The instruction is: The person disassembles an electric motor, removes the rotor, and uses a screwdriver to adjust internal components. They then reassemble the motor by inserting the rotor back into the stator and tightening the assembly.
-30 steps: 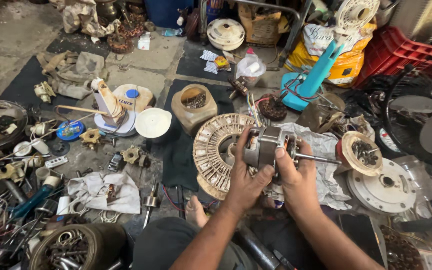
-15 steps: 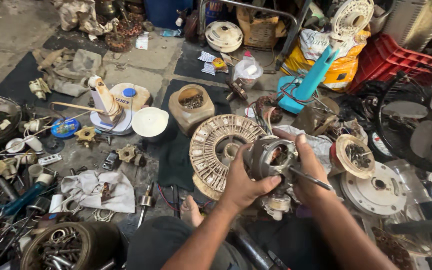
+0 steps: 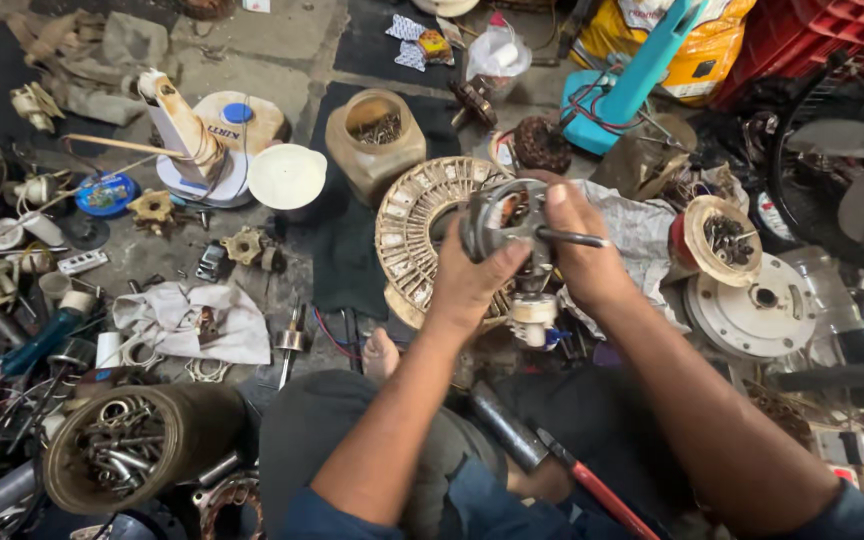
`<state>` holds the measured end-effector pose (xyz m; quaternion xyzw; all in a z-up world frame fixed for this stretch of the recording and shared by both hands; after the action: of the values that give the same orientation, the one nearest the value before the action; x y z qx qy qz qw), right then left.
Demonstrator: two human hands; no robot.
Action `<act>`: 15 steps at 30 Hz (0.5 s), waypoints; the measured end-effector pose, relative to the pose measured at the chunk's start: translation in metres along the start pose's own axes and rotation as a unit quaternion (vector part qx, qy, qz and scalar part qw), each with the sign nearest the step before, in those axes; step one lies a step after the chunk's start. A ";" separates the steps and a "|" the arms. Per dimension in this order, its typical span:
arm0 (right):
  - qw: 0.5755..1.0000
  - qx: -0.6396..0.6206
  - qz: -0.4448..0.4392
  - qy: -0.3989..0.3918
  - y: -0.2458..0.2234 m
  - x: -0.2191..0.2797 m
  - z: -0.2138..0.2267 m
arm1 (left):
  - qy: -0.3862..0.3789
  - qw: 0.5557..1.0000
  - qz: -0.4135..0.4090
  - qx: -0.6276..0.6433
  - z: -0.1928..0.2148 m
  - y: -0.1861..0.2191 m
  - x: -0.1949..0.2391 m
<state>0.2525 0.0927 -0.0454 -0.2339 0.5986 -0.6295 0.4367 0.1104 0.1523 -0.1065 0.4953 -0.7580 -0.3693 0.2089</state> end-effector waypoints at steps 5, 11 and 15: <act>0.980 0.009 -0.100 0.169 -0.043 0.016 0.017 | 0.108 0.965 -0.168 -0.168 -0.004 0.025 0.003; 0.836 0.422 0.336 0.097 -0.071 0.054 0.028 | 0.115 0.958 -0.190 -0.184 -0.003 0.046 0.003; 0.849 0.414 0.304 0.123 -0.061 0.047 0.033 | 0.100 0.953 -0.227 -0.175 -0.006 0.054 0.003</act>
<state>0.2387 0.0294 0.0077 0.2418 0.3728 -0.6780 0.5855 0.0807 0.1602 -0.0616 0.6442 -0.5247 -0.4822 0.2778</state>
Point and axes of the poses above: each hand's wrist, its own x-axis away from the middle knuckle, its own z-axis out of the back of the hand, y = z × x, the point moved 2 cm from there along -x, towards the middle knuckle, and after that the axes turned 12 degrees about y, right-handed, at the moved point
